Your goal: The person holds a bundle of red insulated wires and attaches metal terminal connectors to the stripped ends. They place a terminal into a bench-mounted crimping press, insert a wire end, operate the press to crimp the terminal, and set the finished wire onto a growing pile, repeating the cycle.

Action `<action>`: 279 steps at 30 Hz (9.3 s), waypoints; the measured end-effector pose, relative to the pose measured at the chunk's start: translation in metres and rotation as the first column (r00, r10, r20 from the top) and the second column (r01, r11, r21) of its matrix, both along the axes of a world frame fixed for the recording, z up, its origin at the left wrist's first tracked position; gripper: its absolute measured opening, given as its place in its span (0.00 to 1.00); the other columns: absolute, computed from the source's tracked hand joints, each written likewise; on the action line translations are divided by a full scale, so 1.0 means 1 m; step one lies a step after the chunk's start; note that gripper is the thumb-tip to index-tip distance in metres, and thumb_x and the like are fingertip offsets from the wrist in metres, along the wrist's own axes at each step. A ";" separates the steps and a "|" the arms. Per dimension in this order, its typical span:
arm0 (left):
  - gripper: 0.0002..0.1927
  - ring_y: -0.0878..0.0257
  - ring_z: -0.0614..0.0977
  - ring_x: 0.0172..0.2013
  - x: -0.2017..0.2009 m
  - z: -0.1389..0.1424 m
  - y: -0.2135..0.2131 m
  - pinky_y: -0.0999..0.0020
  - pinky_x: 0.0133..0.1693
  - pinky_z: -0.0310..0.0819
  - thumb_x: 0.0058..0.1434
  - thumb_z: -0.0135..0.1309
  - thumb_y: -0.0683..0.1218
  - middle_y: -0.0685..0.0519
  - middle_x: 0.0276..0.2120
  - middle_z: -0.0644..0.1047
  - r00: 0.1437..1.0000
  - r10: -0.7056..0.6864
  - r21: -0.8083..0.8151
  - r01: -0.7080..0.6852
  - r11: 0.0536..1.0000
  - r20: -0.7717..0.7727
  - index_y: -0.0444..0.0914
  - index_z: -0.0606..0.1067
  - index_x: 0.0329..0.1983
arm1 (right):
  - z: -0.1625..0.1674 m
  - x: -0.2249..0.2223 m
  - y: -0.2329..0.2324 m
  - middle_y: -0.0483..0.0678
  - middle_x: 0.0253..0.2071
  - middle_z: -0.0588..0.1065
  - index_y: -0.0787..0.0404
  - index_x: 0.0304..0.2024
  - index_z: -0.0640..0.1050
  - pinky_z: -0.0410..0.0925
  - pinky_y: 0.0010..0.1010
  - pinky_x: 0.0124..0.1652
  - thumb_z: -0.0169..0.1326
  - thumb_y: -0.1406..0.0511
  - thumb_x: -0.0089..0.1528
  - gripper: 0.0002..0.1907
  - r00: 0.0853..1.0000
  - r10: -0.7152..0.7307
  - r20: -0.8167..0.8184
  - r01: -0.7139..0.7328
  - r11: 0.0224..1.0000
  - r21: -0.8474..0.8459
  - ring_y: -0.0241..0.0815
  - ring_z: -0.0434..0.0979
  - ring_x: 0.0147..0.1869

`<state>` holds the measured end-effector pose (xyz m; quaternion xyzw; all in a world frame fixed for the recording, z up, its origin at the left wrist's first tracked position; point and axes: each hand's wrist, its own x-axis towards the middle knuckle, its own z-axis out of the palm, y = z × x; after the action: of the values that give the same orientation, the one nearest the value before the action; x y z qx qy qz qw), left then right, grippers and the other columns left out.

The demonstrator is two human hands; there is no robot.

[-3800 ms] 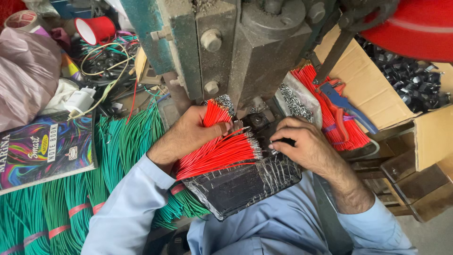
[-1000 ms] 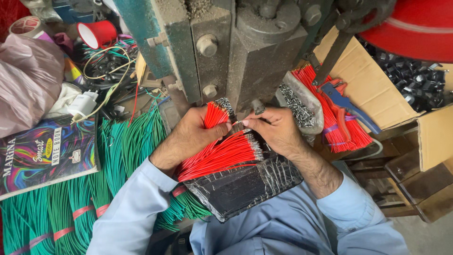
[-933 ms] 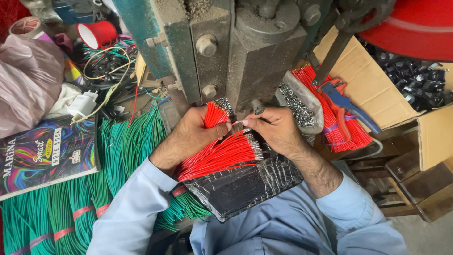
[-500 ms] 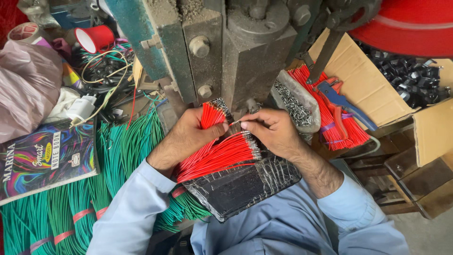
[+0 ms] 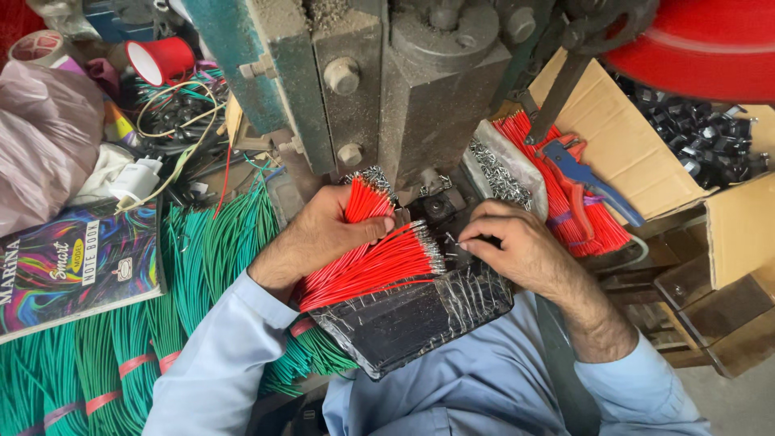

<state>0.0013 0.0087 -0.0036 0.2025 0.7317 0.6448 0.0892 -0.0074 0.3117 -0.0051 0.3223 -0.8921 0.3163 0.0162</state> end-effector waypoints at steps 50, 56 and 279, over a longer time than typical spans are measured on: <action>0.06 0.72 0.77 0.32 -0.002 -0.005 -0.006 0.71 0.36 0.76 0.65 0.57 0.43 0.58 0.29 0.79 0.997 0.073 -0.049 -0.072 0.996 0.004 0.34 0.78 0.40 | -0.034 -0.027 -0.067 0.42 0.35 0.78 0.66 0.40 0.79 0.71 0.23 0.41 0.58 0.70 0.66 0.04 0.967 0.058 0.247 0.079 0.855 -0.512 0.28 0.76 0.41; 0.07 0.73 0.77 0.33 -0.005 -0.005 -0.003 0.71 0.37 0.76 0.65 0.58 0.43 0.58 0.29 0.79 0.997 0.071 -0.057 -0.071 0.996 -0.001 0.33 0.78 0.41 | -0.034 -0.030 -0.064 0.42 0.35 0.79 0.66 0.40 0.80 0.71 0.23 0.42 0.58 0.70 0.66 0.04 0.974 0.070 0.216 0.053 0.854 -0.518 0.28 0.76 0.41; 0.09 0.72 0.76 0.32 -0.001 -0.003 -0.007 0.70 0.35 0.76 0.66 0.59 0.46 0.57 0.28 0.79 0.996 0.088 -0.071 -0.086 0.994 0.023 0.33 0.78 0.39 | -0.036 -0.034 -0.061 0.43 0.37 0.83 0.65 0.42 0.83 0.74 0.23 0.44 0.59 0.71 0.64 0.05 0.965 0.079 0.249 0.058 0.865 -0.498 0.28 0.80 0.42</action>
<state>0.0002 0.0022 -0.0064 0.1589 0.7608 0.6244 0.0776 -0.0410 0.2506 -0.0416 0.2674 -0.7718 0.5765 -0.0198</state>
